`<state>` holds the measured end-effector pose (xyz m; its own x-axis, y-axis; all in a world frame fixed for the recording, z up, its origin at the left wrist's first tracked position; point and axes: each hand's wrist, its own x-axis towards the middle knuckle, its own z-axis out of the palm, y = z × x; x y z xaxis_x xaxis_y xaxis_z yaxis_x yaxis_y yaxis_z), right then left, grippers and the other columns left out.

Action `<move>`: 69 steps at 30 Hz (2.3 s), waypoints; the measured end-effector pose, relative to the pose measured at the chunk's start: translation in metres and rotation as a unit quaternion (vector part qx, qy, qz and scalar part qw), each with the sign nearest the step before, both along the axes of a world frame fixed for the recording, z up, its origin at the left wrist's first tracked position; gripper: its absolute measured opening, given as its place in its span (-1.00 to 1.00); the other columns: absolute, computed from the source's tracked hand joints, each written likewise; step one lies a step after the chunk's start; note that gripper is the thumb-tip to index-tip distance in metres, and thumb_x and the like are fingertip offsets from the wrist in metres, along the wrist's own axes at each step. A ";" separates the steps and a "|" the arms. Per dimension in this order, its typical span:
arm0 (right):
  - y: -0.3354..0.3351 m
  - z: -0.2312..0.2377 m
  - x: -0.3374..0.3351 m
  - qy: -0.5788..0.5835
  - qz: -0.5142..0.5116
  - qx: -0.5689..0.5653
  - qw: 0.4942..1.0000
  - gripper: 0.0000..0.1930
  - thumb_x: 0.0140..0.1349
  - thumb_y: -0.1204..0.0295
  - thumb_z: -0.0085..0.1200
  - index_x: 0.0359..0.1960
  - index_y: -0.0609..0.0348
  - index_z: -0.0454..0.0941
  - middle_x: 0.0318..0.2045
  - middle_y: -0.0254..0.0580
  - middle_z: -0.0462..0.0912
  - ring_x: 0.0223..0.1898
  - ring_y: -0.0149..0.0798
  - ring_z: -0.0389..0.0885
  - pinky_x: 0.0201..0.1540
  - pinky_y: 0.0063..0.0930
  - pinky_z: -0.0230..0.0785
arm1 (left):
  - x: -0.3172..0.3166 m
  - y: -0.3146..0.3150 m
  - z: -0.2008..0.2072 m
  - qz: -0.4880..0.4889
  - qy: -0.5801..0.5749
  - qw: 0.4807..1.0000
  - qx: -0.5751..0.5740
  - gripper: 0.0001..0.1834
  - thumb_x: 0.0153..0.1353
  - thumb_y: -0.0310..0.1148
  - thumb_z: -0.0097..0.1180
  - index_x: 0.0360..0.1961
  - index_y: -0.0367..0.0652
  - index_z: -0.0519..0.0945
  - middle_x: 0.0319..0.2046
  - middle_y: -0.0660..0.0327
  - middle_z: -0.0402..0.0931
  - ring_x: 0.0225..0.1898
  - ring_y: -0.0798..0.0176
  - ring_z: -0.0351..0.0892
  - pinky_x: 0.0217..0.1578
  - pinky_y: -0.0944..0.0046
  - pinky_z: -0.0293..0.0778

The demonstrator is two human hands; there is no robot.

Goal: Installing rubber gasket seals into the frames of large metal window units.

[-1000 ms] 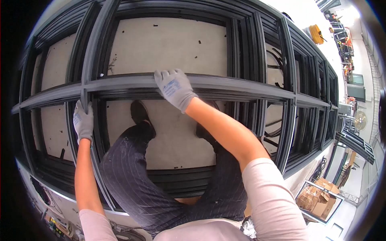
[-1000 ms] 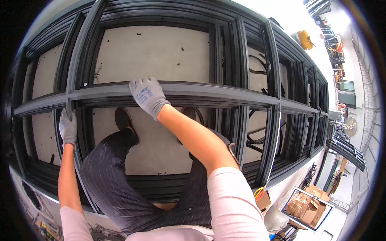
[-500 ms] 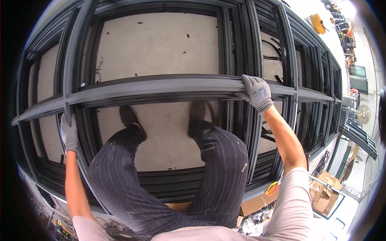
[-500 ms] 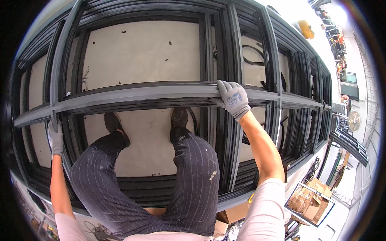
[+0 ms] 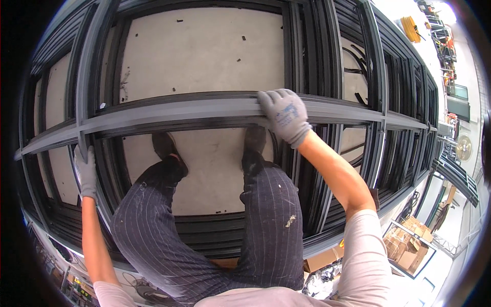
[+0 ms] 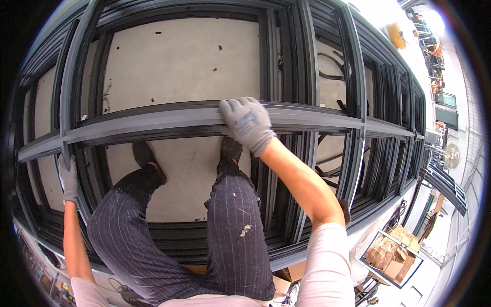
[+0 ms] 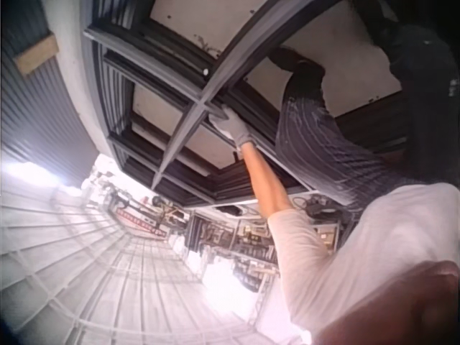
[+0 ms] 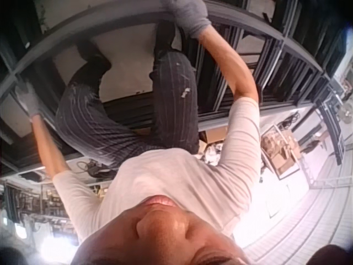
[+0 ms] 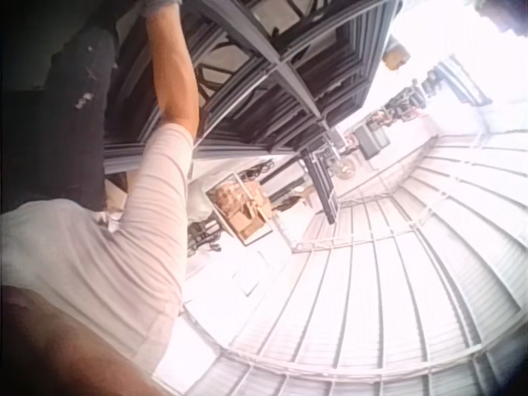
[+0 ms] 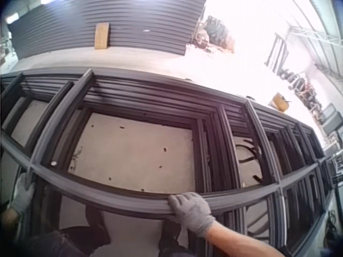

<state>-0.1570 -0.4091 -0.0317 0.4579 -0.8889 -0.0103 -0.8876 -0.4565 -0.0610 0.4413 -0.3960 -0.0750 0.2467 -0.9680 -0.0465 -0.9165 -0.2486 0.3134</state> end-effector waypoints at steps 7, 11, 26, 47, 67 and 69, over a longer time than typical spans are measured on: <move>-0.024 0.007 0.117 0.042 0.026 0.078 0.996 -0.57 0.14 -0.03 0.13 -0.21 0.06 0.49 -0.33 -0.28 0.62 -0.25 -0.24 0.62 -0.15 -0.35 0.39 | 0.002 0.001 -0.002 -0.022 -0.011 1.000 -0.006 -0.33 0.33 -0.08 0.03 0.26 -0.41 0.29 0.18 -0.22 0.36 0.23 -0.17 0.33 0.24 0.10 0.20; -0.023 0.003 0.127 0.024 0.024 0.017 0.999 -0.59 0.11 0.02 0.18 -0.20 0.07 0.48 -0.34 -0.30 0.63 -0.26 -0.25 0.63 -0.17 -0.39 0.39 | -0.012 -0.004 0.005 -0.018 -0.008 1.000 -0.003 -0.43 0.32 -0.16 0.03 0.22 -0.35 0.33 0.11 -0.17 0.43 0.15 -0.17 0.42 0.15 0.06 0.29; 0.050 0.024 -0.184 0.066 -0.180 0.038 0.981 -0.53 -0.07 0.12 0.34 -0.14 0.03 0.53 -0.21 -0.20 0.64 -0.06 -0.09 0.59 0.09 -0.20 0.35 | 0.027 -0.010 -0.011 -0.040 0.008 0.999 0.020 -0.43 0.34 -0.07 0.03 0.19 -0.31 0.41 0.13 -0.05 0.46 0.19 -0.08 0.39 0.19 0.15 0.24; 0.242 0.035 -0.037 -0.186 -0.292 -0.075 0.935 -0.56 -0.01 0.41 0.20 -0.02 0.19 0.50 0.01 -0.02 0.55 0.07 0.01 0.49 0.15 -0.16 0.32 | 0.053 0.116 -0.049 0.023 0.089 0.995 -0.028 -0.36 0.28 -0.06 0.14 0.09 -0.49 0.40 0.01 -0.23 0.50 0.01 -0.16 0.52 0.08 0.08 0.38; 0.307 -0.268 -0.005 -0.179 -0.603 0.419 0.655 -0.42 0.08 0.06 0.15 0.10 0.12 0.54 0.07 0.09 0.57 0.16 -0.01 0.50 0.20 -0.22 0.35 | 0.005 0.165 0.011 0.212 -0.134 0.962 0.111 -0.22 0.26 0.17 0.01 0.10 -0.47 0.40 0.00 -0.25 0.51 0.04 -0.23 0.51 0.04 -0.01 0.41; 0.303 -0.280 -0.008 -0.151 -0.626 0.439 0.627 -0.44 0.08 0.05 0.15 0.05 0.14 0.58 0.06 0.06 0.58 0.15 -0.02 0.52 0.18 -0.24 0.36 | 0.001 0.166 0.006 0.215 -0.135 0.961 0.108 -0.21 0.25 0.17 0.01 0.09 -0.47 0.41 -0.01 -0.25 0.52 0.03 -0.23 0.52 0.03 -0.02 0.42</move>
